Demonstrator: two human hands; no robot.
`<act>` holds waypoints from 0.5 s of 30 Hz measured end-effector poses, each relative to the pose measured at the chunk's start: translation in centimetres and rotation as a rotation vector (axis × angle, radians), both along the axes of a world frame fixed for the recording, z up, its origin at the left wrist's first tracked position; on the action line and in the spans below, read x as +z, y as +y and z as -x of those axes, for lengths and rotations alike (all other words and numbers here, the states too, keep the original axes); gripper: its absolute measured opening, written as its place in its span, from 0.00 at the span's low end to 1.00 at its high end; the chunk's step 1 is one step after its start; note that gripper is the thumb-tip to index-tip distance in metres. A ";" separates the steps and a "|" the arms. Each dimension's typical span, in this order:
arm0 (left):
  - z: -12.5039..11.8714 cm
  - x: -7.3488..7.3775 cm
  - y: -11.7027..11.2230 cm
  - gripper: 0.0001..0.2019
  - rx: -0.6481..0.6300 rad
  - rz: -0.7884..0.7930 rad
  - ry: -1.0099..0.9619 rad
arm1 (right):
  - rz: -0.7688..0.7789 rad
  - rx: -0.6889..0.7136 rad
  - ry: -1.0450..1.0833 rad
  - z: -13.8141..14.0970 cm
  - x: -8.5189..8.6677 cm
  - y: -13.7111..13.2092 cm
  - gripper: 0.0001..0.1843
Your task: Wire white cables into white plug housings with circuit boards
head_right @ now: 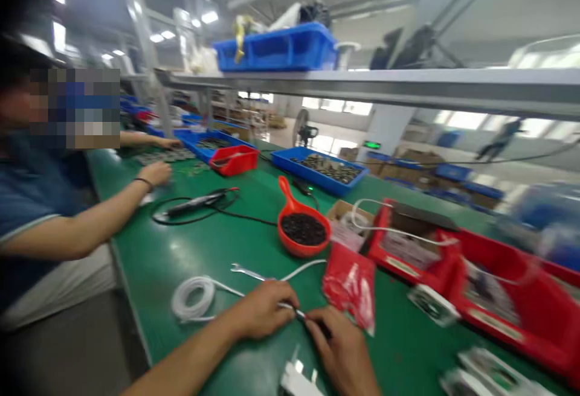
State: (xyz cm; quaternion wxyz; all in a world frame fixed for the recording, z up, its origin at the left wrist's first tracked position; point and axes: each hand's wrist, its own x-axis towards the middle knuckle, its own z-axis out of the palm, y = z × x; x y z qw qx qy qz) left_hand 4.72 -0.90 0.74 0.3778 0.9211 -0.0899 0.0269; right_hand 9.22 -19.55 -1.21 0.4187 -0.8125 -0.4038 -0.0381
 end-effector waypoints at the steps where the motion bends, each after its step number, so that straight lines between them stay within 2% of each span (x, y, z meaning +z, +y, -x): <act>1: -0.6 -0.6 -1.1 0.06 -0.032 0.038 -0.002 | 0.056 -0.024 -0.003 -0.6 -0.3 -1.6 0.09; 4: -1.4 -1.2 -1.3 0.06 -0.033 0.097 0.005 | 0.141 -0.013 -0.026 -2.0 -0.9 -3.1 0.08; 9: -1.0 -1.0 -0.7 0.06 -0.030 0.113 0.002 | 0.125 -0.022 -0.055 -2.0 -0.9 -1.9 0.08; 15: -0.8 -1.6 -2.1 0.10 -0.074 0.114 0.010 | 0.110 -0.095 0.105 -1.1 -0.4 -2.4 0.03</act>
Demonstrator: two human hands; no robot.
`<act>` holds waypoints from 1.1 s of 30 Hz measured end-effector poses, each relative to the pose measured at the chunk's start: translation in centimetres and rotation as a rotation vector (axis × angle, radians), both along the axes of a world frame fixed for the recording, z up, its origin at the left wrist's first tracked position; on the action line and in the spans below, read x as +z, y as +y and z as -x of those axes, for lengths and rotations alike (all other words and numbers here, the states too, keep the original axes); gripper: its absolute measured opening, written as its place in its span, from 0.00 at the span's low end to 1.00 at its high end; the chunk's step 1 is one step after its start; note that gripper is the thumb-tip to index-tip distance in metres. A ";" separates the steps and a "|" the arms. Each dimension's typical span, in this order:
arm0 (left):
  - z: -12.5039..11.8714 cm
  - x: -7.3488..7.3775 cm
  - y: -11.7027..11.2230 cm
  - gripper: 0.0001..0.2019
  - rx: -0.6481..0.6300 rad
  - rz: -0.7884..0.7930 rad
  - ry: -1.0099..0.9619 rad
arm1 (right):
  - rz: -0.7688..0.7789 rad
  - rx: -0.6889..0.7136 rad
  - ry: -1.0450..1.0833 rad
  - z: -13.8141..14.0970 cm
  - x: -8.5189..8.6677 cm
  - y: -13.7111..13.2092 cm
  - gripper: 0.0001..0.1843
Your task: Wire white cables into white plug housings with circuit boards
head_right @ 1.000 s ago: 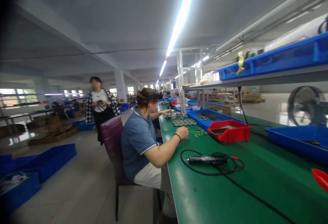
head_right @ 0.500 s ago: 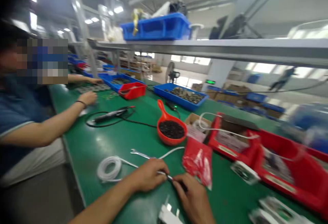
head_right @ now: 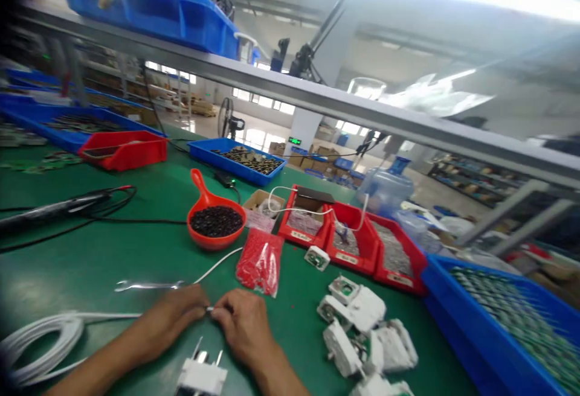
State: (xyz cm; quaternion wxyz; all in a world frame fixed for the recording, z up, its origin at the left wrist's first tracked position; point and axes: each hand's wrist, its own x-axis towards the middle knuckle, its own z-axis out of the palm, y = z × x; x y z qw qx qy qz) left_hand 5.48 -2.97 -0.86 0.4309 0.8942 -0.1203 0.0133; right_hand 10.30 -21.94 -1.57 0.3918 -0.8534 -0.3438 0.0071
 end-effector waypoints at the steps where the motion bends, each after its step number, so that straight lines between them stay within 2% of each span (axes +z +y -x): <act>1: -0.1 -0.3 0.0 0.10 -0.013 -0.012 -0.005 | 0.004 -0.004 0.022 0.0 0.0 -0.1 0.02; 5: -0.7 -1.9 0.1 0.12 -0.088 -0.043 -0.048 | 0.078 -0.034 0.020 0.0 0.1 -0.3 0.03; 8: -0.8 -2.4 0.0 0.14 -0.107 -0.055 -0.076 | 0.105 -0.048 -0.009 0.2 0.2 -0.2 0.04; 11: -0.7 -1.8 -0.1 0.13 -0.057 -0.066 -0.075 | 0.038 -0.059 0.002 0.3 0.3 -0.1 0.02; 14: -0.7 -0.9 -0.1 0.11 -0.003 -0.072 -0.088 | -0.049 -0.057 0.036 0.1 0.2 -0.1 0.07; 17: -0.8 -0.5 0.0 0.10 0.009 -0.064 -0.083 | -0.084 -0.029 0.025 -0.3 0.0 -0.2 0.03; 21: -0.4 -0.6 -0.1 0.08 0.021 -0.021 -0.084 | -0.078 -0.017 0.019 -0.2 -0.2 0.0 0.02; 26: -0.2 -0.9 -0.3 0.07 -0.003 -0.042 -0.123 | -0.018 0.020 0.040 -0.4 -0.1 0.2 0.03; 29: -0.2 -1.0 -0.3 0.07 0.012 -0.054 -0.150 | -0.050 0.013 -0.009 -0.8 0.5 0.0 0.05; 33: -0.2 -1.1 -0.3 0.09 0.011 -0.139 -0.229 | -0.193 -0.105 -0.174 -0.1 3.2 -1.3 0.08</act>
